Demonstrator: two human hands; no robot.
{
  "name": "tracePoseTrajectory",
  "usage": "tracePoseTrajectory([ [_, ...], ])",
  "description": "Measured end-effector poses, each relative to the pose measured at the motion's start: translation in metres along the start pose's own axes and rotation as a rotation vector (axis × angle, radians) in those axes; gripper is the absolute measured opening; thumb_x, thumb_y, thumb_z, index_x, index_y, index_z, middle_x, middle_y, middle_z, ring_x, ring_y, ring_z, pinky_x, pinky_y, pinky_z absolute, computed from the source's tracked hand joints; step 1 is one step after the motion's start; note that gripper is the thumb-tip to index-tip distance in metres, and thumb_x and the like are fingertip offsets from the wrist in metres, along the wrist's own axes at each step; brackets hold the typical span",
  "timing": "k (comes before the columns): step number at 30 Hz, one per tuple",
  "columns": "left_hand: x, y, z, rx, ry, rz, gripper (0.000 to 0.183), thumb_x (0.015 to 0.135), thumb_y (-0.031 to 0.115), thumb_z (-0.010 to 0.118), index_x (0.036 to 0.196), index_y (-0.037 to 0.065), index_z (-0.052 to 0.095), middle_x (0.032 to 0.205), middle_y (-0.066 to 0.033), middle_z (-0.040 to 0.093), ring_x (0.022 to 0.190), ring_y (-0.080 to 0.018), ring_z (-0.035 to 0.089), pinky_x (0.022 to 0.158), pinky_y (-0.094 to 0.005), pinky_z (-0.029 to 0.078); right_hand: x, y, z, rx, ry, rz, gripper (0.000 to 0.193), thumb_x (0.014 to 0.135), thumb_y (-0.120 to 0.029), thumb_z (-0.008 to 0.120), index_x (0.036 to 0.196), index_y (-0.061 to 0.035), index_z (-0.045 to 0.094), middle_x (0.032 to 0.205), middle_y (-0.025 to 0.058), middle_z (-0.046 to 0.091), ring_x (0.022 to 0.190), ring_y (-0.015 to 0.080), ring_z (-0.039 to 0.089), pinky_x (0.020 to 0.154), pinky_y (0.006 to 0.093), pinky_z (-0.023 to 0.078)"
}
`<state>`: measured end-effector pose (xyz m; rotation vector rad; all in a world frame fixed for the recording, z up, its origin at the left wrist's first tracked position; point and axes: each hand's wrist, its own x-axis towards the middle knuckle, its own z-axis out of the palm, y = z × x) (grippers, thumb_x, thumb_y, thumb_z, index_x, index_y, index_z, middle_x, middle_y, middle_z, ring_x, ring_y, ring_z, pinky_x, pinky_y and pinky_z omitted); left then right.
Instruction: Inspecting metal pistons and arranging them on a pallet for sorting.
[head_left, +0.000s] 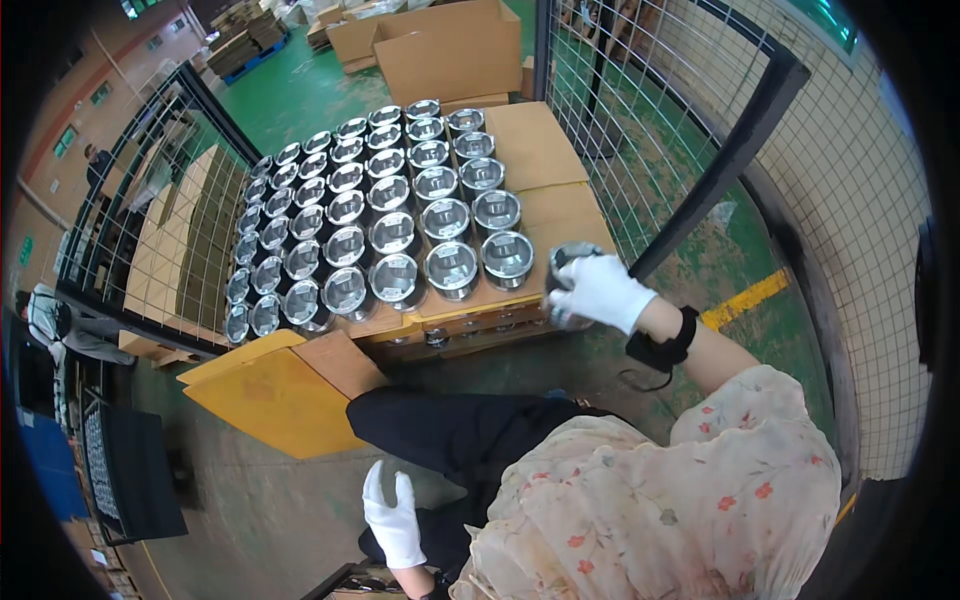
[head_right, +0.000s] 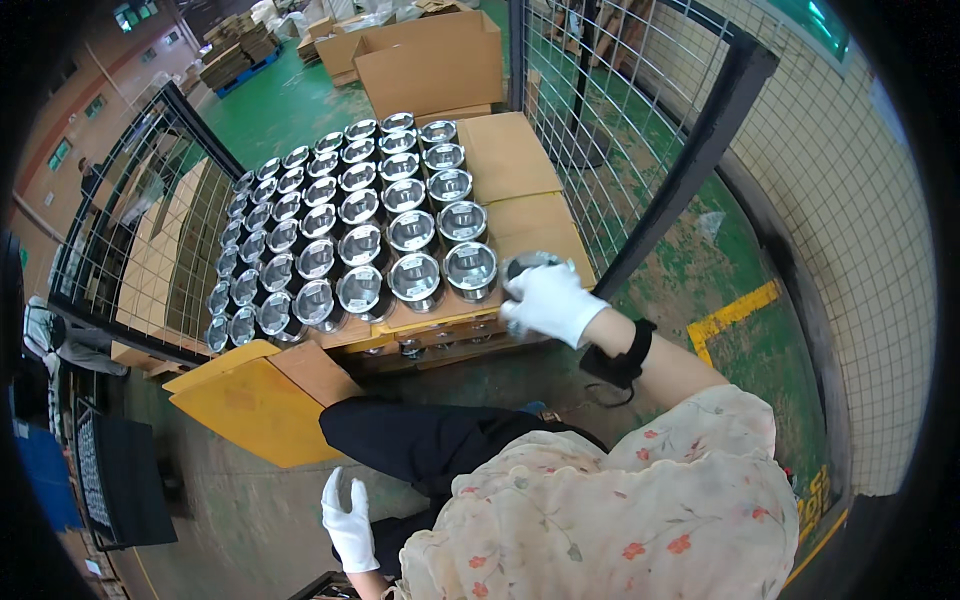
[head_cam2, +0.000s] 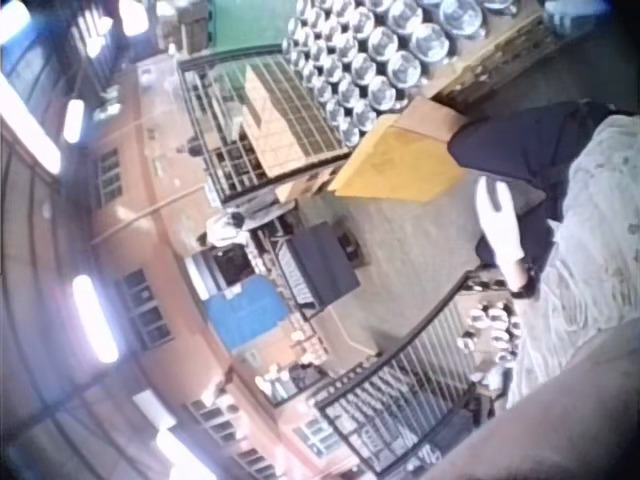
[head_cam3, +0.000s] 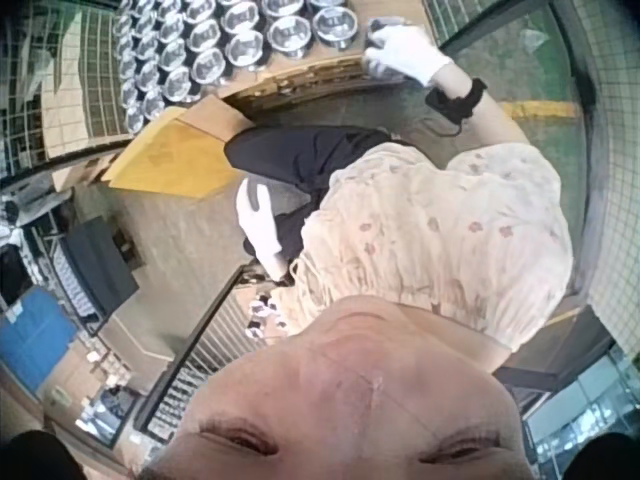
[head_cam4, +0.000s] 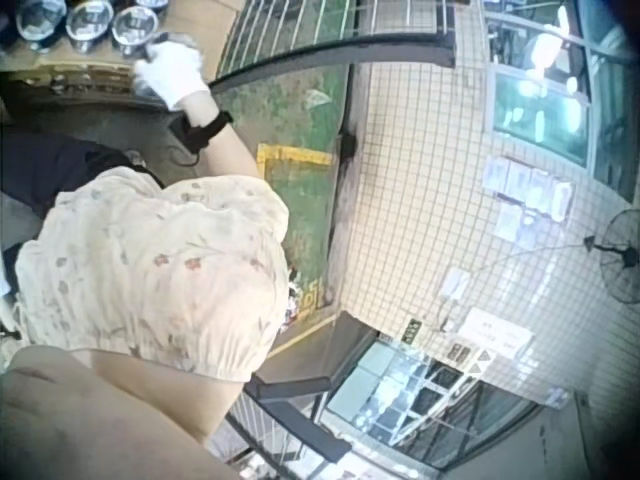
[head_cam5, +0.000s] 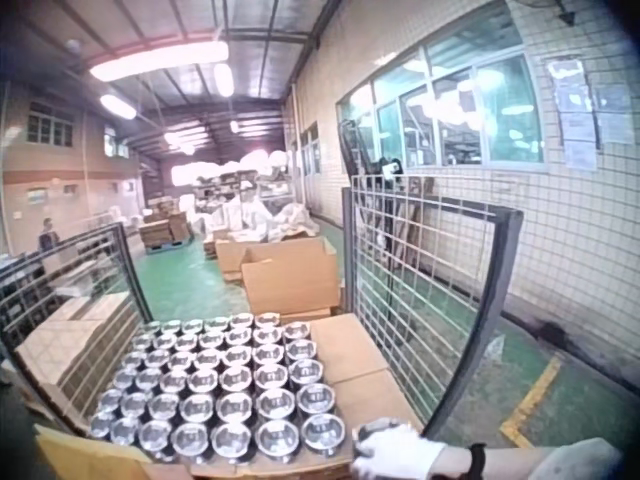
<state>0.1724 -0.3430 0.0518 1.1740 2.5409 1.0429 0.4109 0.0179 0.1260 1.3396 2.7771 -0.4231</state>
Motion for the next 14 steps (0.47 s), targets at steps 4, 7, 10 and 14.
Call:
tracePoseTrajectory([
  [4,-0.008,-0.025,-0.003,-0.025,0.068,-0.123,0.034,0.091,0.005,0.064,0.123,-0.002,0.059,0.115,-0.0142,0.064,0.104,-0.0218,0.063,0.093,-0.0349,0.050,0.037,0.060,0.040,0.011,0.132,0.122,0.027,0.081,-0.035,0.065,0.085,-0.0088,0.070,0.080,0.0155,0.068,0.079,0.0348,0.067,0.077,0.0446,0.051],
  [7,-0.011,-0.029,-0.008,-0.014,0.135,-0.189,0.031,0.088,0.010,0.067,0.117,-0.002,0.062,0.114,-0.0185,0.065,0.103,-0.0312,0.063,0.091,-0.0375,0.049,0.062,0.084,0.078,0.030,0.227,0.122,0.028,0.082,-0.034,0.066,0.087,-0.0075,0.070,0.087,0.0172,0.068,0.083,0.0345,0.066,0.078,0.0447,0.051],
  [10,-0.013,-0.029,-0.014,0.066,0.111,-0.192,0.032,0.090,0.008,0.065,0.120,-0.002,0.061,0.112,-0.0149,0.066,0.102,-0.0228,0.064,0.092,-0.0351,0.050,0.075,0.081,0.098,0.042,0.247,0.126,0.028,0.083,-0.033,0.066,0.088,-0.0064,0.070,0.092,0.0178,0.067,0.086,0.0346,0.066,0.077,0.0447,0.051],
  [14,-0.013,-0.032,-0.015,0.070,0.109,-0.213,0.032,0.090,0.010,0.066,0.121,-0.001,0.061,0.114,-0.0154,0.066,0.103,-0.0243,0.064,0.093,-0.0355,0.049,0.091,0.083,0.131,-0.032,0.246,0.027,0.027,0.079,-0.032,0.072,0.091,-0.0078,0.070,0.090,0.0172,0.066,0.085,0.0348,0.065,0.075,0.0452,0.051],
])
